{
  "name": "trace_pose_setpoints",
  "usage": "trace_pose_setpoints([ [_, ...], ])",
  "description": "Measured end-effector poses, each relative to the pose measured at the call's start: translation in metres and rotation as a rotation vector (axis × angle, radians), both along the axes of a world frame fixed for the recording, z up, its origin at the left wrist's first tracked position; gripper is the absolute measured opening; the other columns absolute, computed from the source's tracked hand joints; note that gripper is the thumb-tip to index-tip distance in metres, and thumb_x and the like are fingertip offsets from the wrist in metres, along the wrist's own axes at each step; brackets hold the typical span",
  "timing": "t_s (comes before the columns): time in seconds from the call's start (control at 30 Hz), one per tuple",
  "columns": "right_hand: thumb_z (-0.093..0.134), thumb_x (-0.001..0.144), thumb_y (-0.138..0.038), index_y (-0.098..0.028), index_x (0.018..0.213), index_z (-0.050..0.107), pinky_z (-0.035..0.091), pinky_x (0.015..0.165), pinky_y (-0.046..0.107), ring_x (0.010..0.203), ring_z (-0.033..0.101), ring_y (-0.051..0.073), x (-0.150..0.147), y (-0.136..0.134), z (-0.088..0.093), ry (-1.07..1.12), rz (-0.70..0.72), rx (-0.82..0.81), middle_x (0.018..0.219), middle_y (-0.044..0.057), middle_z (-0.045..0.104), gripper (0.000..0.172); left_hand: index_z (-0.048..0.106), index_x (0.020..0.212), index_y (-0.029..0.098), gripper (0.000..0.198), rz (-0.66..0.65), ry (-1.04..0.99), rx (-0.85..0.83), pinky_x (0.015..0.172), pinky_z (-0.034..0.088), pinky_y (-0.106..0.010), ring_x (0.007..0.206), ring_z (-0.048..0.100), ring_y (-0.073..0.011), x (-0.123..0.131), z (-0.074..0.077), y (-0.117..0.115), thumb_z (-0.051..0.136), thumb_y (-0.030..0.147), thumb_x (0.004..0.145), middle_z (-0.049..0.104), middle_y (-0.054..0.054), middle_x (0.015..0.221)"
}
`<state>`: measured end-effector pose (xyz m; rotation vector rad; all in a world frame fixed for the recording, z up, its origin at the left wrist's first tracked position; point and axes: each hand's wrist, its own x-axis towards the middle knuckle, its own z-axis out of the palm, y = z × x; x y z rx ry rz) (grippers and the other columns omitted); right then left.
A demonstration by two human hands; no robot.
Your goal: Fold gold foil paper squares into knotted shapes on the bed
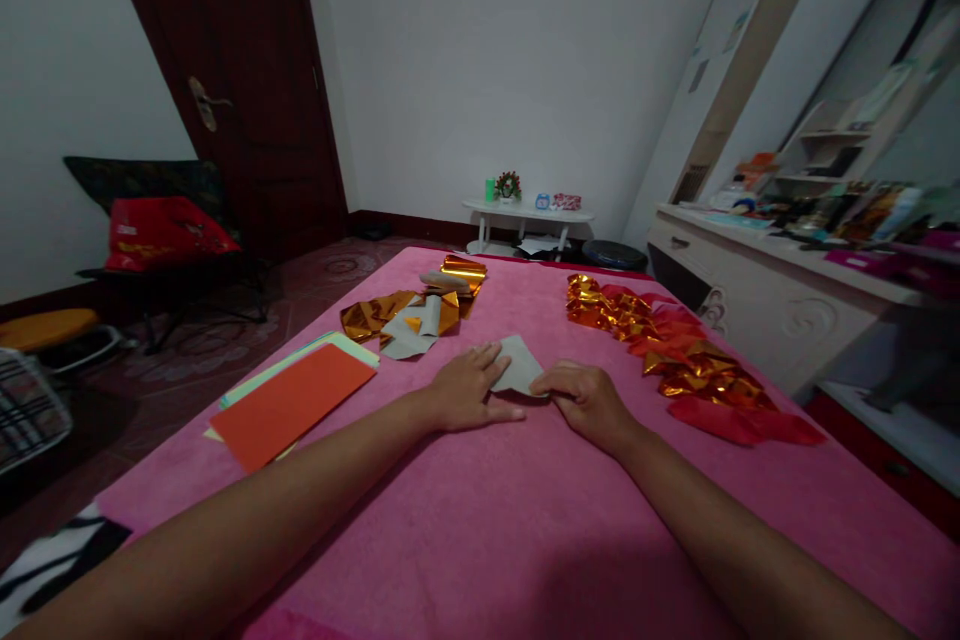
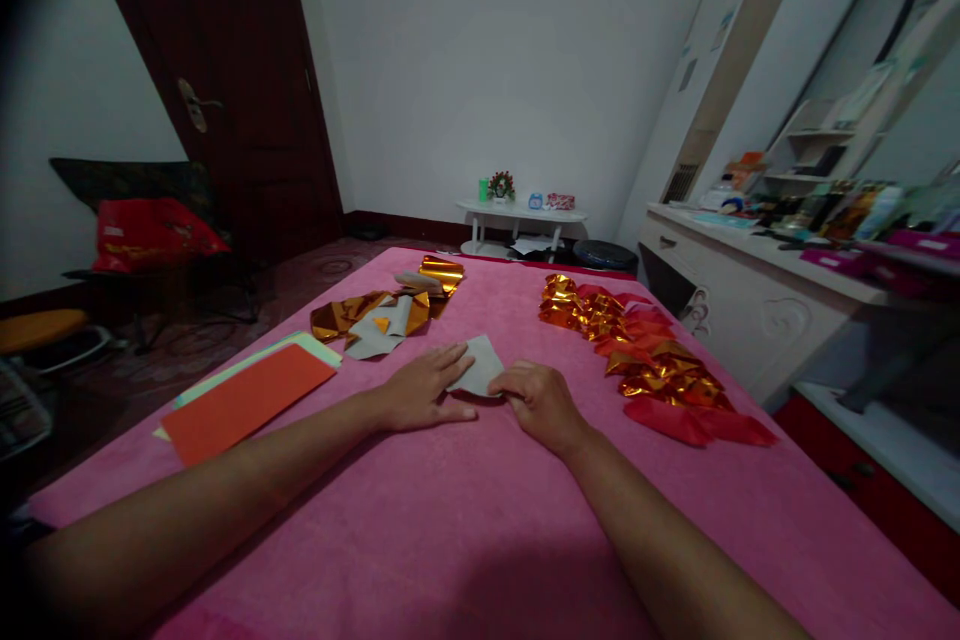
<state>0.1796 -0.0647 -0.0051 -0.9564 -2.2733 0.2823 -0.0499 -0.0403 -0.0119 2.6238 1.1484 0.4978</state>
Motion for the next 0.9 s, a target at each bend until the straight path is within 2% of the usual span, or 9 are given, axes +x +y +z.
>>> trace_pose_setpoints([
  [0.1, 0.053, 0.080, -0.015, -0.025, 0.093, 0.069, 0.050, 0.076, 0.029, 0.079, 0.064, 0.016, -0.007, -0.007, 0.001, 0.117, 0.004, -0.077, 0.086, 0.003, 0.069, 0.023, 0.050, 0.132, 0.025, 0.059, -0.112, -0.055, -0.016, 0.111, 0.024, -0.040, 0.136, 0.031, -0.0263, -0.005, 0.003, -0.006, 0.049, 0.056, 0.082, 0.034, -0.010, 0.147],
  [0.17, 0.064, 0.074, -0.019, -0.025, 0.106, 0.065, 0.050, 0.080, 0.030, 0.086, 0.064, 0.017, -0.010, -0.007, 0.001, 0.231, -0.054, -0.157, 0.095, 0.003, 0.069, 0.033, 0.055, 0.126, 0.028, 0.044, -0.146, -0.138, -0.050, 0.109, 0.028, -0.037, 0.131, 0.039, -0.0228, -0.006, 0.006, -0.008, 0.046, 0.045, 0.087, 0.044, -0.005, 0.142],
  [0.23, 0.070, 0.067, -0.022, -0.022, 0.111, 0.062, 0.050, 0.084, 0.033, 0.092, 0.064, 0.019, -0.010, -0.002, 0.002, 0.299, -0.098, -0.249, 0.101, 0.004, 0.068, 0.045, 0.057, 0.124, 0.028, 0.040, -0.150, -0.242, -0.106, 0.104, 0.034, -0.033, 0.122, 0.049, -0.0211, -0.006, 0.009, -0.009, 0.045, 0.039, 0.088, 0.053, -0.004, 0.134],
  [0.3, 0.068, 0.069, -0.025, -0.019, 0.105, 0.065, 0.049, 0.087, 0.034, 0.094, 0.064, 0.021, -0.009, 0.004, 0.001, 0.321, -0.076, -0.358, 0.101, 0.004, 0.069, 0.037, 0.057, 0.123, 0.026, 0.040, -0.133, -0.345, -0.166, 0.096, 0.040, -0.030, 0.111, 0.056, -0.0201, -0.004, 0.010, -0.008, 0.046, 0.039, 0.087, 0.061, -0.004, 0.124],
  [0.43, 0.059, 0.078, -0.033, -0.017, 0.093, 0.070, 0.049, 0.082, 0.033, 0.090, 0.065, 0.022, -0.006, 0.018, -0.002, 0.386, -0.058, -0.482, 0.093, 0.003, 0.071, 0.025, 0.068, 0.096, 0.016, 0.044, 0.007, -0.455, -0.265, 0.067, 0.042, -0.024, 0.077, 0.060, -0.0172, -0.002, 0.009, 0.000, 0.040, 0.048, 0.088, 0.069, -0.003, 0.087],
  [0.57, 0.058, 0.077, -0.039, -0.014, 0.086, 0.070, 0.048, 0.067, 0.028, 0.076, 0.064, 0.020, -0.011, 0.033, -0.008, 0.393, -0.162, -0.468, 0.084, 0.002, 0.070, 0.029, 0.055, 0.054, 0.013, 0.056, 0.215, -0.509, -0.258, 0.049, 0.025, -0.022, 0.050, 0.040, -0.0095, -0.003, 0.007, 0.009, 0.039, 0.057, 0.084, 0.048, 0.002, 0.051],
  [0.67, 0.056, 0.078, -0.043, -0.014, 0.077, 0.068, 0.043, 0.057, 0.024, 0.066, 0.061, 0.017, -0.017, 0.044, -0.010, 0.324, -0.227, -0.426, 0.072, 0.001, 0.067, 0.031, 0.045, 0.048, 0.014, 0.055, 0.307, -0.561, -0.241, 0.048, 0.023, -0.023, 0.048, 0.034, -0.0079, -0.005, 0.004, 0.015, 0.043, 0.057, 0.082, 0.041, 0.003, 0.049],
  [0.77, 0.056, 0.077, -0.046, -0.016, 0.063, 0.064, 0.037, 0.052, 0.023, 0.061, 0.058, 0.015, -0.023, 0.052, -0.011, 0.167, -0.375, -0.366, 0.061, 0.000, 0.062, 0.035, 0.047, 0.051, 0.015, 0.045, 0.383, -0.518, -0.172, 0.050, 0.026, -0.023, 0.050, 0.038, -0.0088, -0.008, -0.001, 0.018, 0.053, 0.051, 0.077, 0.045, 0.002, 0.052],
  [0.9, 0.065, 0.068, -0.041, -0.020, 0.081, 0.066, 0.042, 0.062, 0.025, 0.077, 0.061, 0.018, -0.031, 0.054, -0.008, -0.026, -0.611, -0.256, 0.087, 0.003, 0.067, 0.025, 0.058, 0.074, 0.017, 0.028, 0.480, -0.428, 0.014, 0.062, 0.039, -0.026, 0.068, 0.053, -0.0149, -0.010, -0.007, 0.019, 0.069, 0.041, 0.065, 0.060, -0.001, 0.074],
])
